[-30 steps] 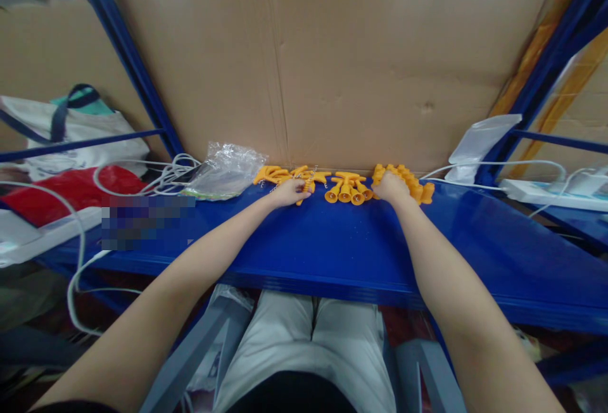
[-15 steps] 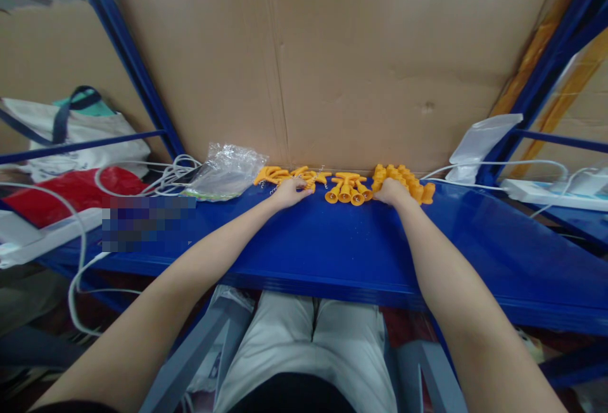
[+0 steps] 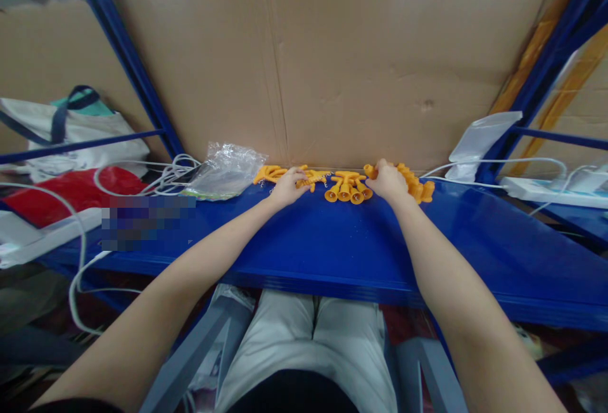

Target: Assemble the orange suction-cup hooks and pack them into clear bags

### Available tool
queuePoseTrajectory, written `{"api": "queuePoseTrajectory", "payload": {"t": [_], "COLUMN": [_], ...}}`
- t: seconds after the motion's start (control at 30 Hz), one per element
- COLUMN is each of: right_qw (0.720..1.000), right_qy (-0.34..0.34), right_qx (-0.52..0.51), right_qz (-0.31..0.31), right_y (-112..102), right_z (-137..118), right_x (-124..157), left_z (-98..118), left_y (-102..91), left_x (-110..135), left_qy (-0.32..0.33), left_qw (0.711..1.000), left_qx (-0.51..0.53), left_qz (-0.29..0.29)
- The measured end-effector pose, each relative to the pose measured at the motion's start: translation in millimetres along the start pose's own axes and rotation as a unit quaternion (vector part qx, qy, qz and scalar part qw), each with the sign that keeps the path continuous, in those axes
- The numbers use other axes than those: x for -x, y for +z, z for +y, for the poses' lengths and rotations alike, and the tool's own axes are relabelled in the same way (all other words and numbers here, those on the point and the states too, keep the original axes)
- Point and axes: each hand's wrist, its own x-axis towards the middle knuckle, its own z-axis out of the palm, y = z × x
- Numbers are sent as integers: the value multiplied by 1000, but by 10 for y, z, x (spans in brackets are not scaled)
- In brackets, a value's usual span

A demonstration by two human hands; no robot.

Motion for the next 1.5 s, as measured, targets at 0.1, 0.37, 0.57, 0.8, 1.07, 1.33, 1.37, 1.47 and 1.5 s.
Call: {"api": "queuePoseTrajectory", "payload": {"t": [0.1,0.37,0.57,0.8,1.07,1.33,1.37,1.47,1.5], "right_qw": [993,965,967,978,925,918,919,924,928], "right_qy": [-114,-254,-252,-209,-361,-361,-358,-334,-316], "right_qx": [-28,-68,-26,23,-114,-160,-163,-183,-195], "right_qz": [3,-12,-27,-13,33,35,31,20,15], "right_y": [55,135,46,12,278,288,288,291,291], "right_z": [3,-145,-239,-168,-210,-187,-188,-210,-219], "right_x": [-27,-30,62,64,-41,-47,-45,-33,-28], "left_z": [17,87,76,53,13,11,12,19,24], "left_y": [-20,-58,-50,-38,11,42,46,25,7], "left_x": [8,43,47,40,30,-7,-4,9,14], "left_qy": [6,9,8,20,72,-113,-123,-109,-97], "left_qw": [1000,999,999,999,997,979,974,980,985], "left_qx": [-3,-21,-23,-28,6,159,176,155,129], "left_qz": [-7,-33,-39,-32,2,-54,-68,-67,-61]}}
